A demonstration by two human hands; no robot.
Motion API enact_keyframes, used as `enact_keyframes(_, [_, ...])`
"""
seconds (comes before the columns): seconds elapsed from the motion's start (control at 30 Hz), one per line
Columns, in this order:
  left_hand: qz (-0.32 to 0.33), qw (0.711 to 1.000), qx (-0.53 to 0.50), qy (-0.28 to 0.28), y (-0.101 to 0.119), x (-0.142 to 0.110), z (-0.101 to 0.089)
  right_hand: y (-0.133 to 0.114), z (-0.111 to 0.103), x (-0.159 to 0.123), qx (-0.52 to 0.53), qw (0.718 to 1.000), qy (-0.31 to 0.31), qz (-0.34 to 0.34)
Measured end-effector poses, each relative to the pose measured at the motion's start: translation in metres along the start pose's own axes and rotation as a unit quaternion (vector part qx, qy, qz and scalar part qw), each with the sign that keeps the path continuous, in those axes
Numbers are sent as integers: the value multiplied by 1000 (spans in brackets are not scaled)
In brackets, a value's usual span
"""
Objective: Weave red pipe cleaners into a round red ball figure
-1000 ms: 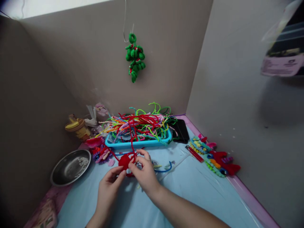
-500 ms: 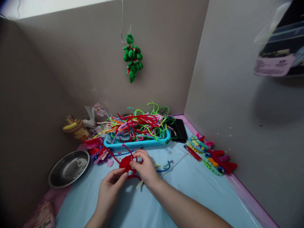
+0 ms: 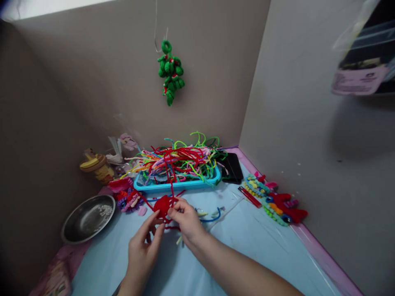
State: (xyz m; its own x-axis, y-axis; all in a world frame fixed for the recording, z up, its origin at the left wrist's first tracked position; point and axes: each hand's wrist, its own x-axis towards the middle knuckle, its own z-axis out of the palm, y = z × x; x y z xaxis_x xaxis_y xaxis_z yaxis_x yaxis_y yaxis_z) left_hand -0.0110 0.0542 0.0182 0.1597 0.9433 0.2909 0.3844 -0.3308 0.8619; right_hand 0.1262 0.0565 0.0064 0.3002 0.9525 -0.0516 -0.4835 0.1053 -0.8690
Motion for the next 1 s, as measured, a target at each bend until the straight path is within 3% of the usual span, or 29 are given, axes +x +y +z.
enact_keyframes(0.1, [-21,1000,-11,4,1,-1,1,-2,5,-5,21,1000,1,19])
enact_keyframes(0.37, [-4,999,-14,51,4,2,1,-5,9,-14,-23,999,-28,22])
enact_keyframes(0.7, [34,999,12,37,0,2,-5,2,6,-14,-27,999,-35,20])
enact_keyframes(1.0, [26,999,-3,44,-1,5,-6,2,7,-15,-23,999,-37,32])
